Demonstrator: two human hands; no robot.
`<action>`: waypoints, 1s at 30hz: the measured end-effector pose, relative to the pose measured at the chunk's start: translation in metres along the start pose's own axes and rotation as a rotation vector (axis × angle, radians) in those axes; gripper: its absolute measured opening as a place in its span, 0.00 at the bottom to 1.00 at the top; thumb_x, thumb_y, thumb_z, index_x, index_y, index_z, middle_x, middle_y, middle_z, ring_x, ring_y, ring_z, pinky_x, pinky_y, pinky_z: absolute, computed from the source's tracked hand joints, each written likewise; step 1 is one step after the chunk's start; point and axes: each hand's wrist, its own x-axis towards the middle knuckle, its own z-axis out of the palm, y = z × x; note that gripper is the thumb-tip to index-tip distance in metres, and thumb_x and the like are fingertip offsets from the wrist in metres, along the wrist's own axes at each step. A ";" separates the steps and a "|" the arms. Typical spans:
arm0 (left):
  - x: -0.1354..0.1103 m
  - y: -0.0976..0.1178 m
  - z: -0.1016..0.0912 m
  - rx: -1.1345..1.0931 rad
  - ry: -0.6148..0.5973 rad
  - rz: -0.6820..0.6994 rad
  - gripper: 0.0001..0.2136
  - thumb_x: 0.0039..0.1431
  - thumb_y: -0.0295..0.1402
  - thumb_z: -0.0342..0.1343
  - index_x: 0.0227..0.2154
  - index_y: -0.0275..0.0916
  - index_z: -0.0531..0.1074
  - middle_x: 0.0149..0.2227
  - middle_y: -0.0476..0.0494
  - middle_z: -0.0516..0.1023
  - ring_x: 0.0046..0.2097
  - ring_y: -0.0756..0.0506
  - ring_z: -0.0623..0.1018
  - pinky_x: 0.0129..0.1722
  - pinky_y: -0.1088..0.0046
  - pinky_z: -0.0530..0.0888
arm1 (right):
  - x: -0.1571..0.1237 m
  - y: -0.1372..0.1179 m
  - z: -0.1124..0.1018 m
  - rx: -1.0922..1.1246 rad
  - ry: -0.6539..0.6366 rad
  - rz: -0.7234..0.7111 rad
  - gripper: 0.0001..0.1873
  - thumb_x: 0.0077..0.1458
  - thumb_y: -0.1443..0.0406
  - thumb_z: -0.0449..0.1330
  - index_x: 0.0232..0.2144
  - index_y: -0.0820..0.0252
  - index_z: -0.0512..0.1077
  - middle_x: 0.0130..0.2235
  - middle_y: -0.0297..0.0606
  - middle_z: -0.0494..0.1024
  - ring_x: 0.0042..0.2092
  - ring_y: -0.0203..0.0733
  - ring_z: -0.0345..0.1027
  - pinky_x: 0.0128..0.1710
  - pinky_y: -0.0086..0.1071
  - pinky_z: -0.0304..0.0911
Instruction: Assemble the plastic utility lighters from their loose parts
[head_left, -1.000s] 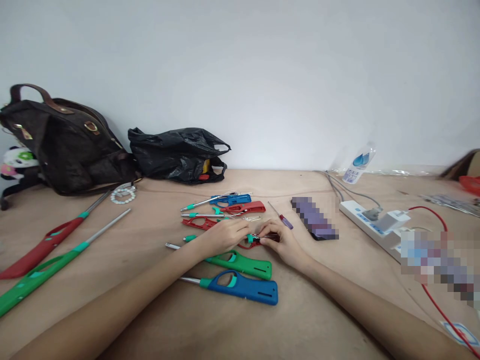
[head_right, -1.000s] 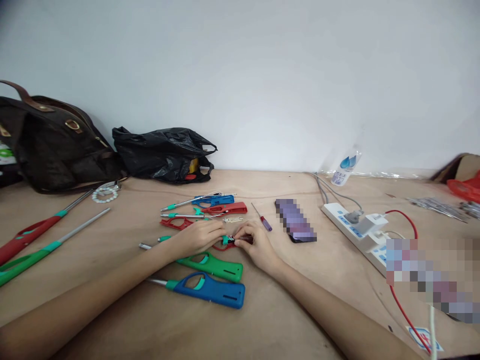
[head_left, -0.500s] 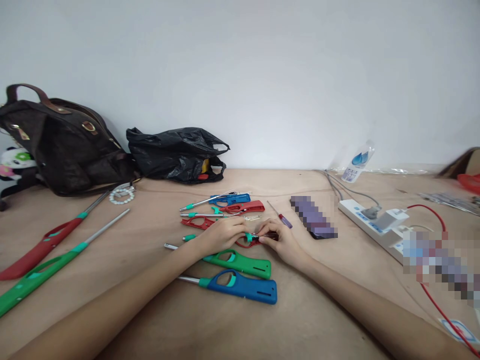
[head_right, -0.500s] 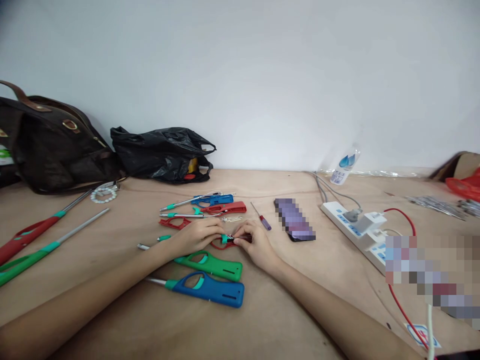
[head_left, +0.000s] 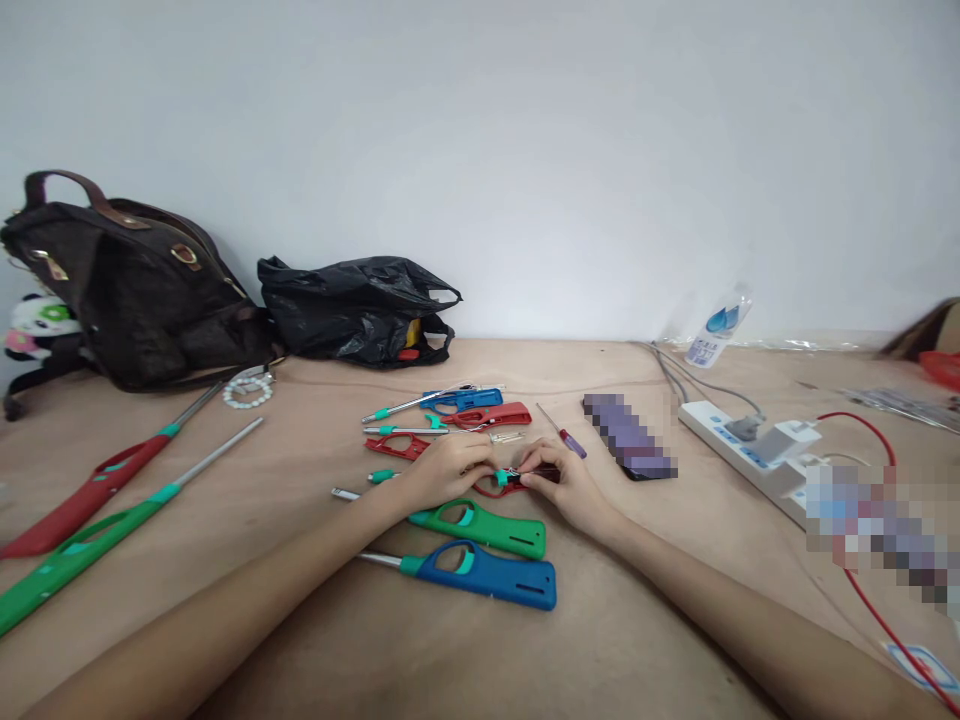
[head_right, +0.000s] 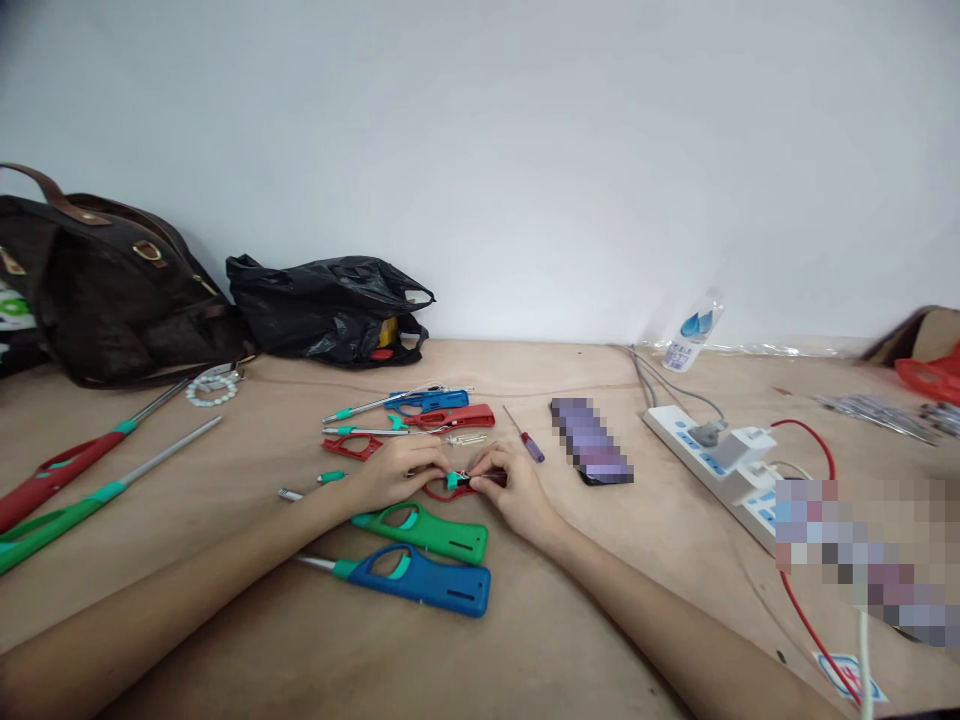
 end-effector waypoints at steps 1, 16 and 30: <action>0.000 0.000 0.000 0.005 0.000 0.005 0.09 0.66 0.29 0.49 0.31 0.36 0.72 0.30 0.46 0.74 0.34 0.48 0.74 0.34 0.76 0.67 | 0.000 0.000 0.000 0.000 -0.006 0.002 0.06 0.53 0.66 0.62 0.25 0.58 0.72 0.35 0.38 0.76 0.40 0.43 0.69 0.41 0.37 0.62; 0.003 0.006 -0.002 0.328 -0.002 0.194 0.11 0.64 0.24 0.45 0.31 0.36 0.73 0.28 0.45 0.75 0.34 0.46 0.74 0.36 0.73 0.69 | -0.005 -0.014 0.000 -0.246 -0.064 -0.038 0.09 0.56 0.69 0.58 0.24 0.58 0.68 0.37 0.38 0.72 0.42 0.44 0.64 0.43 0.39 0.60; 0.005 0.010 -0.003 0.481 -0.116 0.241 0.12 0.64 0.22 0.46 0.28 0.35 0.72 0.29 0.44 0.73 0.31 0.48 0.72 0.32 0.73 0.68 | -0.006 -0.017 0.002 -0.287 -0.055 -0.036 0.07 0.53 0.72 0.57 0.25 0.58 0.65 0.34 0.37 0.70 0.40 0.43 0.63 0.40 0.37 0.60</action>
